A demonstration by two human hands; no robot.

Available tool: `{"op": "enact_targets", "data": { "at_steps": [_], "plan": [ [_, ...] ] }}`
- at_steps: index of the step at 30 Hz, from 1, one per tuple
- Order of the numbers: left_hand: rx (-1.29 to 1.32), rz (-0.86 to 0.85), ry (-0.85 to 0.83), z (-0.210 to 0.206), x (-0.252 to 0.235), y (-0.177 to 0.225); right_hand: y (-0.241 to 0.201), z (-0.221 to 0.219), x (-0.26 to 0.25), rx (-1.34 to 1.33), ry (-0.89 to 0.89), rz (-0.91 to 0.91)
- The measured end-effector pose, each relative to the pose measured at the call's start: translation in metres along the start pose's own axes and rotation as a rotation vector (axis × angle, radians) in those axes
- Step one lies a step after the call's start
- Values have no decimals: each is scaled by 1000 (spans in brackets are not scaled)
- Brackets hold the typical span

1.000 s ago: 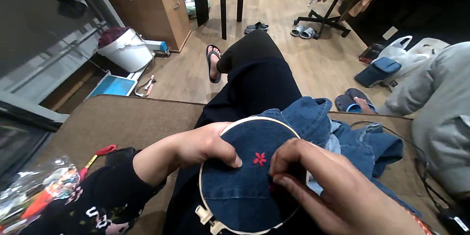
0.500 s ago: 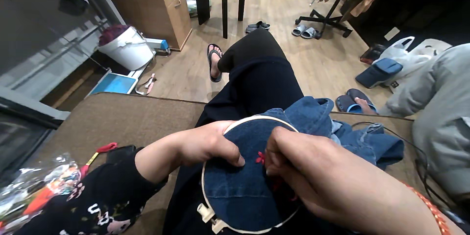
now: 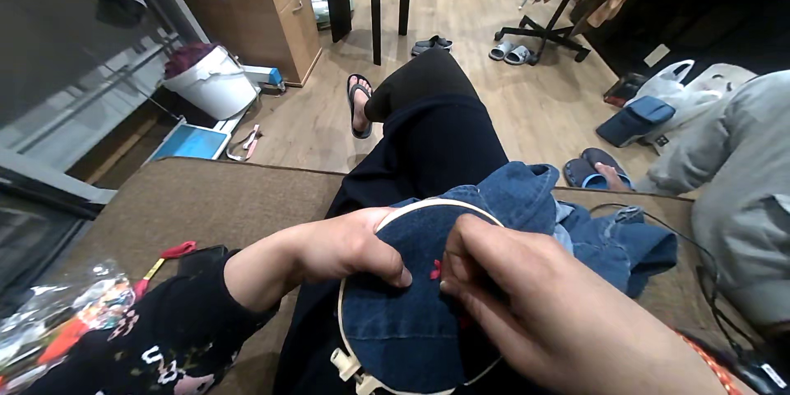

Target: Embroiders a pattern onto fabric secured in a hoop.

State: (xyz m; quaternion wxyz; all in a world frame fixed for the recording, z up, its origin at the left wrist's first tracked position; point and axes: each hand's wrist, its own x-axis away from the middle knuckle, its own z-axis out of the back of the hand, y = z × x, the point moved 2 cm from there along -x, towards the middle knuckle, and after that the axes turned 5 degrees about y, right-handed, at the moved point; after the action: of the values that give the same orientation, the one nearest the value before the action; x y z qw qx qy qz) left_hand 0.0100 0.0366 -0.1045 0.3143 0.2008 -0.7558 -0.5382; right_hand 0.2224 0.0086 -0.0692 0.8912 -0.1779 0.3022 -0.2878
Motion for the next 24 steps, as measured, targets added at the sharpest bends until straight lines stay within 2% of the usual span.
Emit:
{"op": "enact_targets", "data": {
  "at_steps": [2, 6, 12, 17, 21, 24],
  "plan": [
    [12, -2, -45, 1, 0, 0, 0, -1, 2, -25, 25, -24],
    [-12, 3, -2, 0, 1, 0, 3, -2, 9, -73, 37, -12],
    [22, -4, -55, 0, 2, 2, 10, 2, 25, -165, 44, 12],
    [34, 14, -31, -1, 3, 3, 14, 8, 44, -199, 17, 45],
    [19, 14, -24, -2, 2, 2, 13, 5, 58, -146, 35, 109],
    [3, 9, -3, -2, 2, 1, 14, -2, 62, -69, 139, 154]
  ]
}}
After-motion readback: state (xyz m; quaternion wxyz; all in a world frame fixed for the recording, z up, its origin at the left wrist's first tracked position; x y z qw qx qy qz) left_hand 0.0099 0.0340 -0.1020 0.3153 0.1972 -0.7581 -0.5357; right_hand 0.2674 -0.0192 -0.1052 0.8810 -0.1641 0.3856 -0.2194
